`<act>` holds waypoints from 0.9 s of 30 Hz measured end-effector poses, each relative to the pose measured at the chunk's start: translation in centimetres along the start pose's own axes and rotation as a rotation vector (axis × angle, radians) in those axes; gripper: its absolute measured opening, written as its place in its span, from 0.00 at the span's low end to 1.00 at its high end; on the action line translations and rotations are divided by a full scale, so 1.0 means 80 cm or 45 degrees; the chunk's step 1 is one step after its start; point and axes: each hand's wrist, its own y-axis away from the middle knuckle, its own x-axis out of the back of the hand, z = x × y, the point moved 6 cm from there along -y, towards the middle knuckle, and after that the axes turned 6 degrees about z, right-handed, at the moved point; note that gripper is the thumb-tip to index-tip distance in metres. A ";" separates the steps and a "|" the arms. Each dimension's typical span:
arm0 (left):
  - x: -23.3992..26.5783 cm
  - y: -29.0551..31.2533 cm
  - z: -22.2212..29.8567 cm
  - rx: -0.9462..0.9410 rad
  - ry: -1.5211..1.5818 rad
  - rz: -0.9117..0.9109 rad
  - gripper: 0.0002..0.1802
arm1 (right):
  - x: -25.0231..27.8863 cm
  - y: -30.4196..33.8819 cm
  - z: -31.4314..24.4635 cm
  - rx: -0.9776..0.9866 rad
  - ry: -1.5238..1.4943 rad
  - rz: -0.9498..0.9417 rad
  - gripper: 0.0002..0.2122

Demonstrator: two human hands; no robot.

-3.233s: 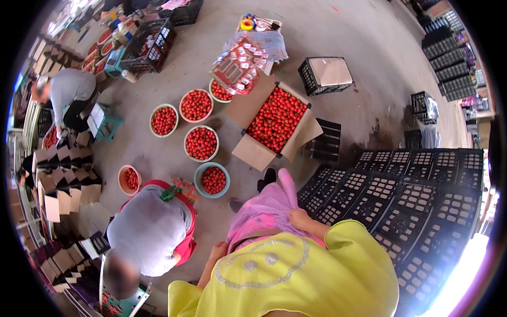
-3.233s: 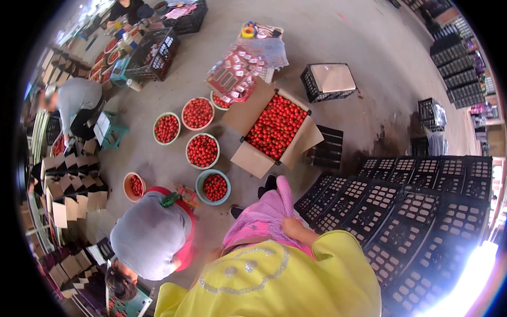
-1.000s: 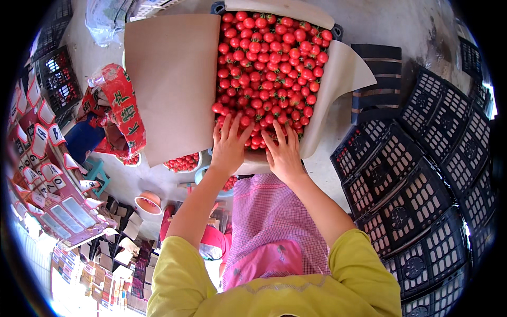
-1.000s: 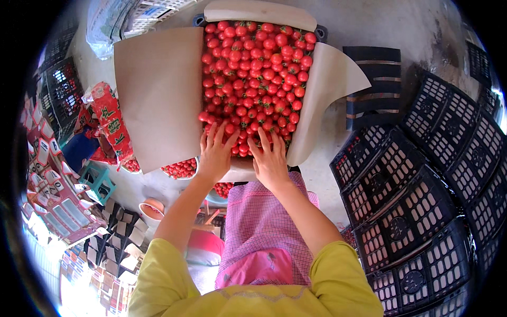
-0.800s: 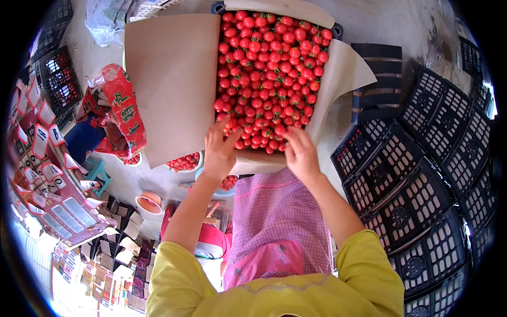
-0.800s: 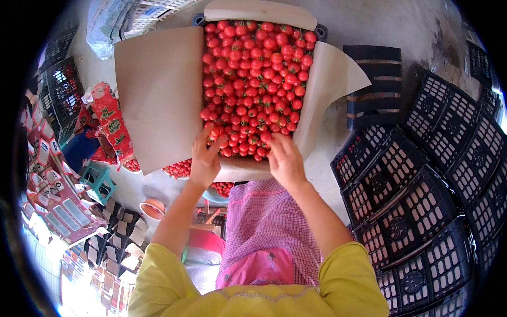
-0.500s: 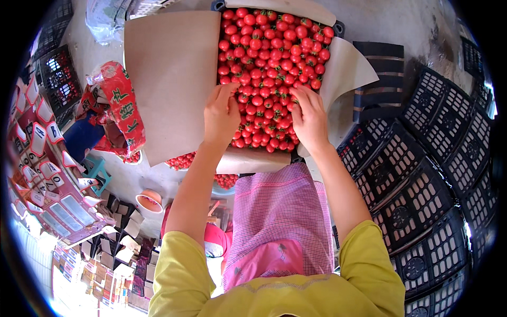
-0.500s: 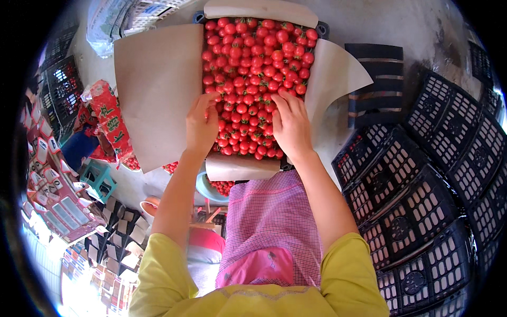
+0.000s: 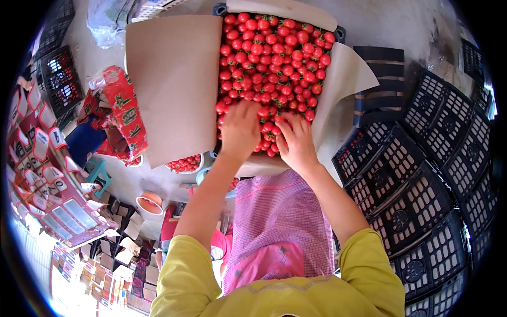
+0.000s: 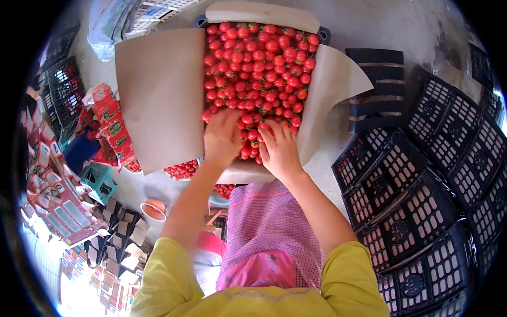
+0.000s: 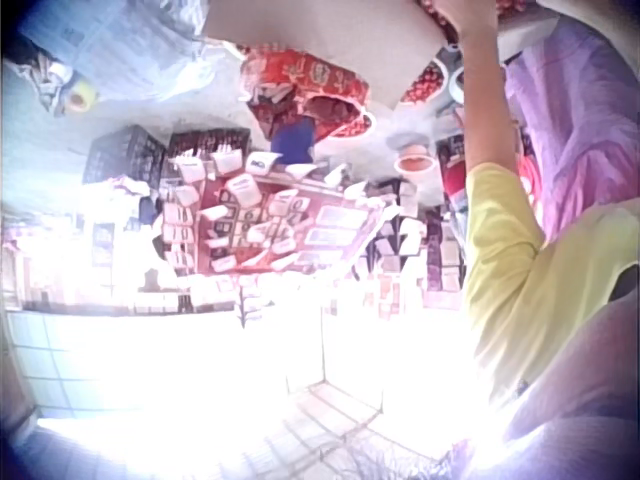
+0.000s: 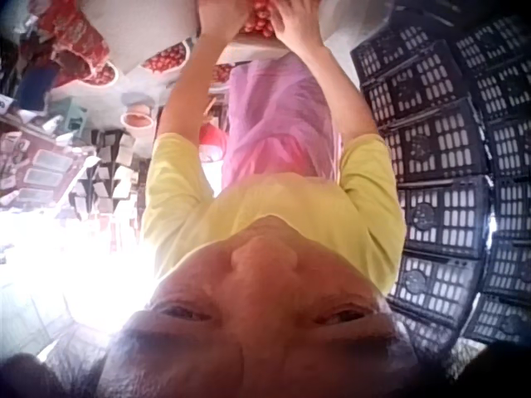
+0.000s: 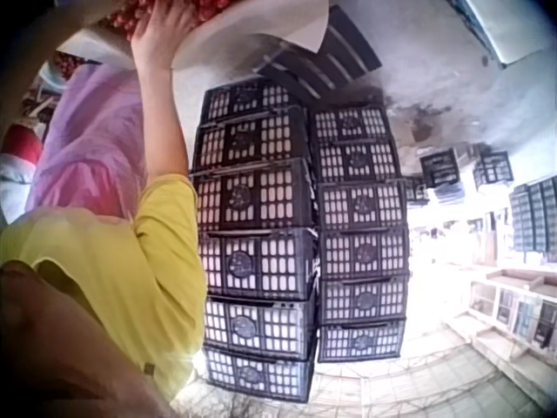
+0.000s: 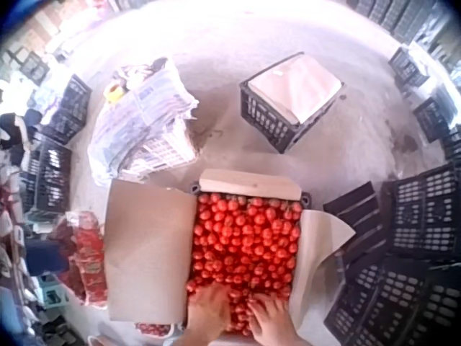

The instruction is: The person sorts tomatoes into a cardboard box by hand, levels the produce, places a bowl of tomatoes into the box, and finally covers the box with paper and adds a small sticker.

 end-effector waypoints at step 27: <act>-0.022 -0.014 0.003 0.021 -0.169 -0.011 0.28 | -0.014 -0.045 0.019 -0.107 -0.022 0.023 0.12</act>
